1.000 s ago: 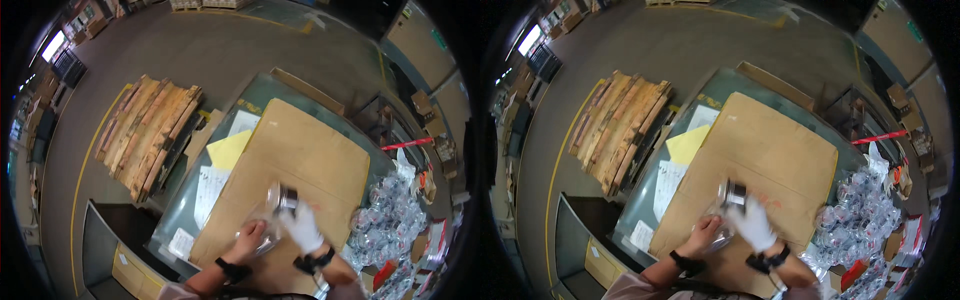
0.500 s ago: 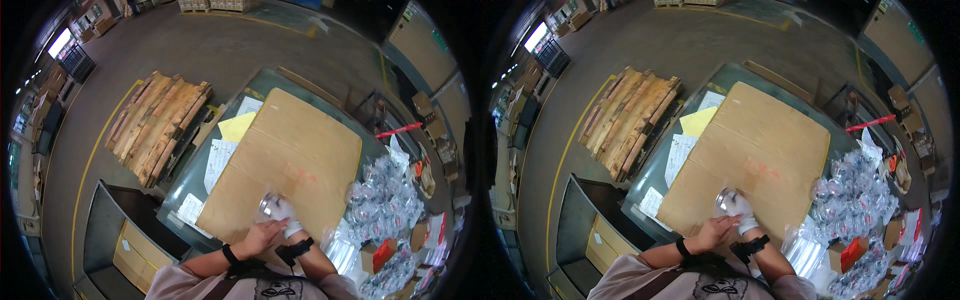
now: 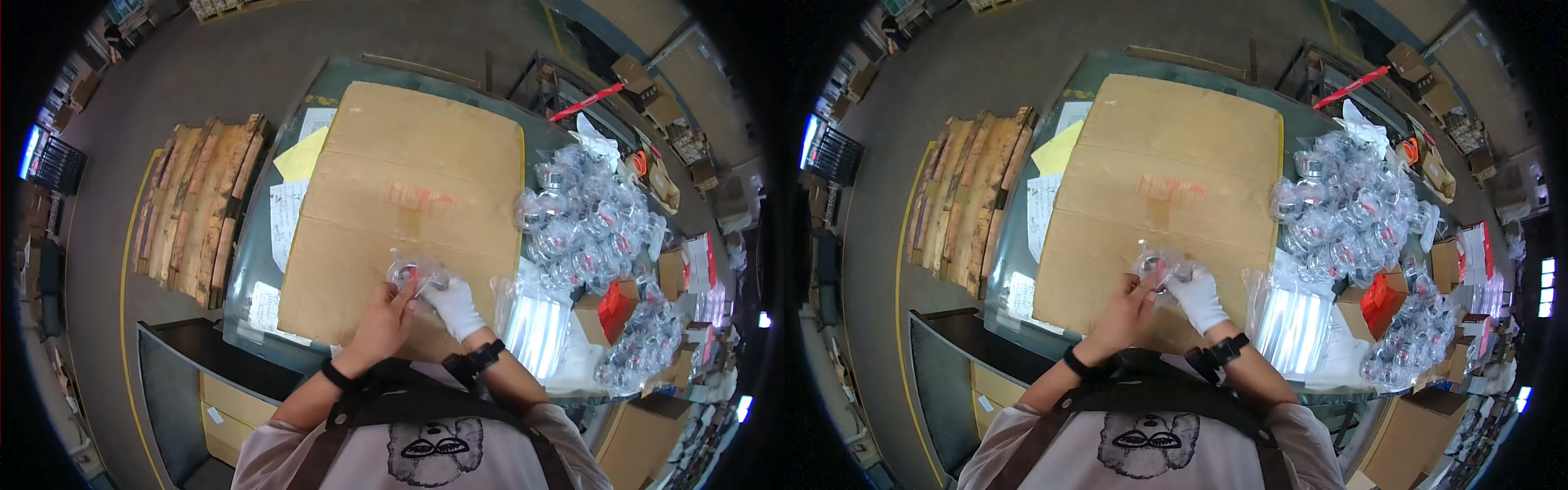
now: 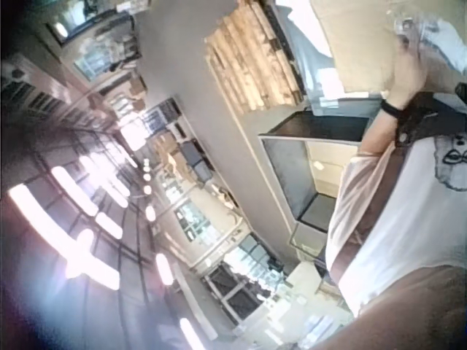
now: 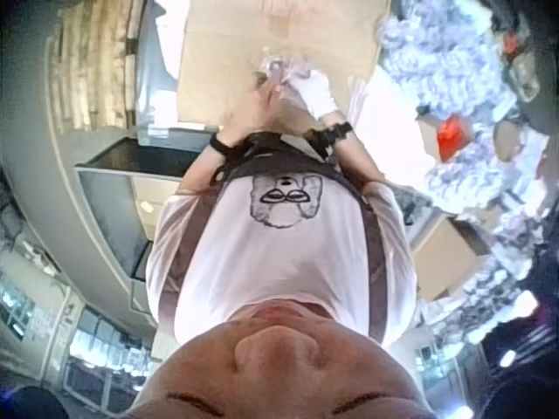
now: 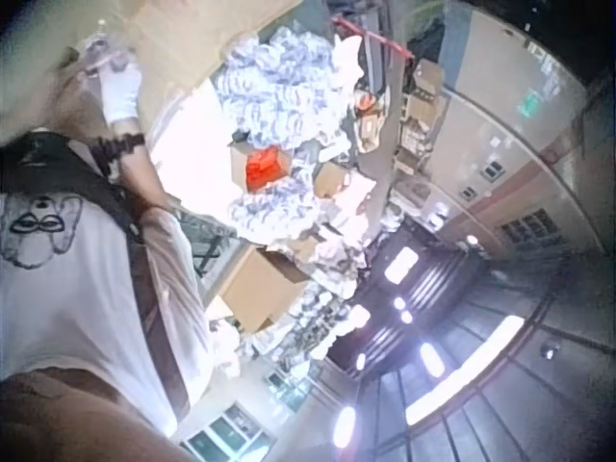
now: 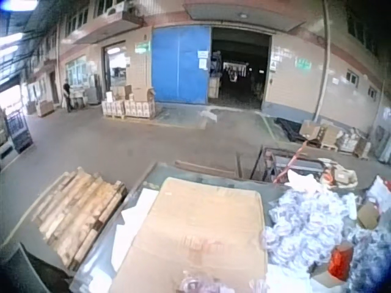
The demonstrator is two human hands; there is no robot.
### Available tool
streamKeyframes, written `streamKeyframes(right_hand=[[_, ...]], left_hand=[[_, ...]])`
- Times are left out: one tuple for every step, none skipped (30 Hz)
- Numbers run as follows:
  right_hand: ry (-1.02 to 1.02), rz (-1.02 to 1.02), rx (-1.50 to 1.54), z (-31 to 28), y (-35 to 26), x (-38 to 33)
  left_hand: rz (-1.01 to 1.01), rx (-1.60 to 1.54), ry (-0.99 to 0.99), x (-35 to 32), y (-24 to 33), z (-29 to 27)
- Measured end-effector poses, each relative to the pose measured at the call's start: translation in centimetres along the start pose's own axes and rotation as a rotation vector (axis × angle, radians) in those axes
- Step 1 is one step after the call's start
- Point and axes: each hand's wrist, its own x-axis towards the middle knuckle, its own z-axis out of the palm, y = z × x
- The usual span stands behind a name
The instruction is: The person places small silver metal parts into clear plastic bags and then places them into a cardboard box. The person also picks up red plastic caps and places them on top of the metal parts arranged on a cardboard sheet.
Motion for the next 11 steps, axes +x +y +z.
streamKeyframes(right_hand=[[-0.148,0.256,0.312,0.2,0.0,0.6],[-0.165,0.087,0.170,0.3,-0.1,0.5],[-0.172,-0.080,0.030,0.4,-0.2,0.4],[-0.174,-0.241,-0.112,0.4,-0.2,0.0],[-0.171,-0.401,-0.253,0.5,-0.2,-0.5],[-0.162,-0.556,-0.400,0.1,-0.1,-1.2],[-0.148,-0.707,-0.547,-0.2,0.0,-1.8],[-0.152,-0.783,-0.740,-0.3,-0.1,-1.9],[-0.139,-0.854,-0.940,-0.6,-0.8,-1.4],[-0.096,-0.900,-1.172,-1.7,-1.7,-0.9],[-0.106,-0.871,-1.201,-1.5,-1.7,-0.6]], left_hand=[[-0.037,0.136,-0.020,0.1,-0.4,0.6],[-0.040,0.233,-0.022,0.2,-1.1,1.1],[-0.042,0.327,-0.030,0.3,-2.1,1.7],[-0.043,0.418,-0.042,0.2,-2.8,2.0],[-0.039,0.434,-0.059,0.3,-3.5,2.2],[-0.034,0.444,-0.079,0.5,-3.8,2.6],[-0.025,0.456,-0.102,0.6,-4.1,3.0],[-0.038,0.395,-0.136,0.2,-4.8,3.3],[-0.035,0.335,-0.170,0.3,-5.9,3.4],[0.003,0.255,-0.210,1.8,-6.2,3.8],[0.073,0.234,-0.235,3.5,-5.5,5.8]])
